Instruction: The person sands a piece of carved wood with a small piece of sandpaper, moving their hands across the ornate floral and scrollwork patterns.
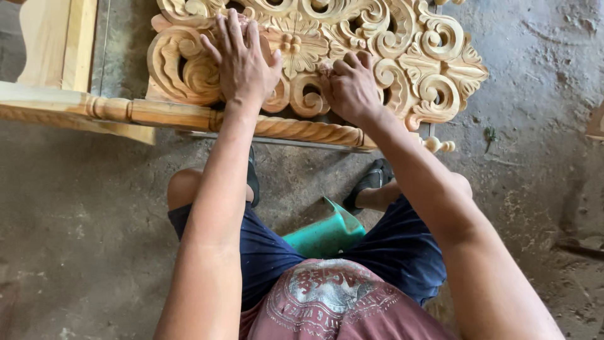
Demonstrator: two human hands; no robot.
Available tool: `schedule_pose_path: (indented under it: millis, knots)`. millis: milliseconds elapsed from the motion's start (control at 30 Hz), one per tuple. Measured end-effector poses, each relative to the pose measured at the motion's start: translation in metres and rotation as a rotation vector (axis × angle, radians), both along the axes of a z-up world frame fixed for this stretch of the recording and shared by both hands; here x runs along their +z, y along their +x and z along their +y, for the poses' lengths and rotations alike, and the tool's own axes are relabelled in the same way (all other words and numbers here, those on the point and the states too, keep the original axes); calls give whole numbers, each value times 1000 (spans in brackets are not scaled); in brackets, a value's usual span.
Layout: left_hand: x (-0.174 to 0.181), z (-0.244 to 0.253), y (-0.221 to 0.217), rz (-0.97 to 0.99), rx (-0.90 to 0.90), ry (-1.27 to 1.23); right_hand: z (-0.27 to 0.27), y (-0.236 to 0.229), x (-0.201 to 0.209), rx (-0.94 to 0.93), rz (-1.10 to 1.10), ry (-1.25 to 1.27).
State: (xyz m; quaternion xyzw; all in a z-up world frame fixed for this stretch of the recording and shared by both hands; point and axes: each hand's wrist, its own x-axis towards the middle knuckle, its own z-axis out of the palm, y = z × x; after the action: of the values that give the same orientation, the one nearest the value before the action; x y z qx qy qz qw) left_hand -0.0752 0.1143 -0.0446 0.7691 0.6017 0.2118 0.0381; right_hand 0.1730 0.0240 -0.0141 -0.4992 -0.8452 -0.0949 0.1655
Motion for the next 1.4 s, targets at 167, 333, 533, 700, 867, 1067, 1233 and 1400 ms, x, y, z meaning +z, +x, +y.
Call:
schedule_pose_path:
  millis: [167, 333, 533, 700, 867, 1067, 1233, 1400]
  knots:
    - [6, 0, 1, 0, 2, -9, -2, -5, 2, -86, 19, 19]
    - [-2, 5, 0, -12, -20, 35, 4, 11, 16, 41, -50, 39]
    - [1, 3, 0, -53, -1, 18, 1, 16, 15, 94, -88, -89]
    - [7, -2, -3, -36, -15, 40, 1, 9, -7, 53, -23, 135]
    - [6, 3, -4, -11, 4, 47, 25, 28, 4, -36, -225, 32]
    - [4, 0, -1, -16, -11, 111, 21, 20, 2, -118, -156, -94]
    - [2, -1, 0, -5, -8, 59, 16, 19, 8, 176, -11, 126]
    - [-3, 3, -1, -6, 0, 26, 22, 19, 0, -80, -78, 58]
